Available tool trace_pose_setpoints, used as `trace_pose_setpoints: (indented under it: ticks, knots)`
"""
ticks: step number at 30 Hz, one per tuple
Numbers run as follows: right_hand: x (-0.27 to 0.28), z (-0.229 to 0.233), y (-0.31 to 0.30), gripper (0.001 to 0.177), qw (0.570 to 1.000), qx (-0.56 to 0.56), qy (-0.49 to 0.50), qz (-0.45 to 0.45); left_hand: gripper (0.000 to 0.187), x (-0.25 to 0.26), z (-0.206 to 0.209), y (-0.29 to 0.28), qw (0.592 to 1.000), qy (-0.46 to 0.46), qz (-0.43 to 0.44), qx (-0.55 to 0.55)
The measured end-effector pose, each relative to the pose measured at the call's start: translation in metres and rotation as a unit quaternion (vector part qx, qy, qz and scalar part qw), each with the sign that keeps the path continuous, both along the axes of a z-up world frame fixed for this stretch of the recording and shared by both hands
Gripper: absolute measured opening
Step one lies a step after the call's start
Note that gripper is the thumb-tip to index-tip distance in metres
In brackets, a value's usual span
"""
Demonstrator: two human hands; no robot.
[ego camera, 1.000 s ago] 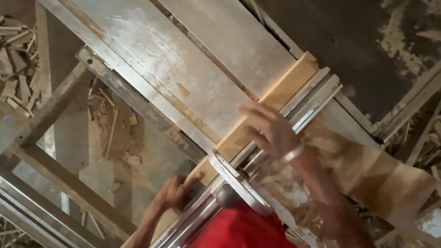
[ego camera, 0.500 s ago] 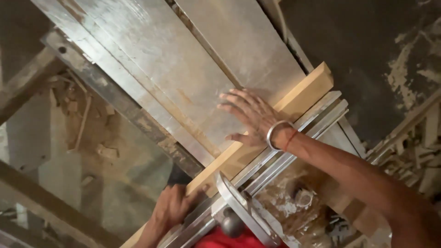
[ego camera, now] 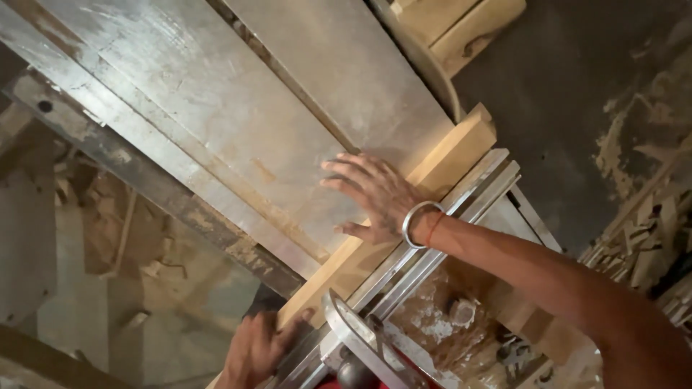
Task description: Cutting small wooden blocks to size using a table saw with a miter gauge.
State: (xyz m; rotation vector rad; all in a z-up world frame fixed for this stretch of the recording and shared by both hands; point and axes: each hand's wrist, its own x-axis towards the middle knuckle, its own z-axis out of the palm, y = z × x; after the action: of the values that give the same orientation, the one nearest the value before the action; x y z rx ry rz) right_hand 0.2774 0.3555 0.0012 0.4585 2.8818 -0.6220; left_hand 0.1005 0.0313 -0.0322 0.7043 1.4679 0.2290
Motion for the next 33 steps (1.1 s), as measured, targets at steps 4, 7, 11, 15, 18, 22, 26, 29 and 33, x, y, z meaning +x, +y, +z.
trace_pose_setpoints:
  ticks: [4, 7, 11, 15, 18, 22, 26, 29, 33]
  knots:
    - [0.002, 0.001, -0.001, 0.075, 1.000, 0.006, 0.004, -0.007, 0.051, 0.001, -0.016, -0.018, 0.913, 0.135, -0.166, 0.348]
    - [0.005, -0.004, -0.002, 0.076, 1.000, 0.020, 0.006, -0.010, 0.025, 0.002, -0.009, -0.005, 0.987, 0.068, -0.062, 0.133]
    - [0.010, -0.013, -0.003, 0.076, 1.000, 0.009, 0.022, -0.019, 0.064, 0.000, -0.031, -0.024, 0.858, 0.156, -0.168, 0.460]
    - [0.012, -0.016, -0.004, 0.075, 0.999, 0.031, 0.029, -0.002, 0.065, 0.004, -0.051, -0.035, 0.898, 0.157, -0.212, 0.353]
    - [0.013, -0.013, -0.005, 0.076, 0.998, 0.024, 0.055, -0.003, 0.051, 0.004, -0.029, -0.018, 0.997, 0.069, -0.040, 0.018]
    - [0.013, -0.012, -0.007, 0.074, 0.999, 0.024, 0.046, -0.012, 0.058, 0.005, -0.007, -0.001, 0.991, 0.080, -0.053, 0.097]
    - [0.014, -0.010, -0.009, 0.071, 0.998, 0.029, 0.042, -0.026, 0.068, 0.006, 0.025, 0.020, 0.998, 0.042, 0.004, 0.056]
    - [0.011, 0.000, -0.007, 0.071, 1.000, 0.014, 0.016, -0.018, 0.076, 0.006, -0.003, 0.006, 0.995, 0.090, -0.005, -0.033]
    - [0.014, 0.004, -0.007, 0.071, 0.999, 0.005, 0.012, -0.030, 0.050, -0.006, -0.072, -0.041, 0.788, 0.208, -0.180, 0.551]
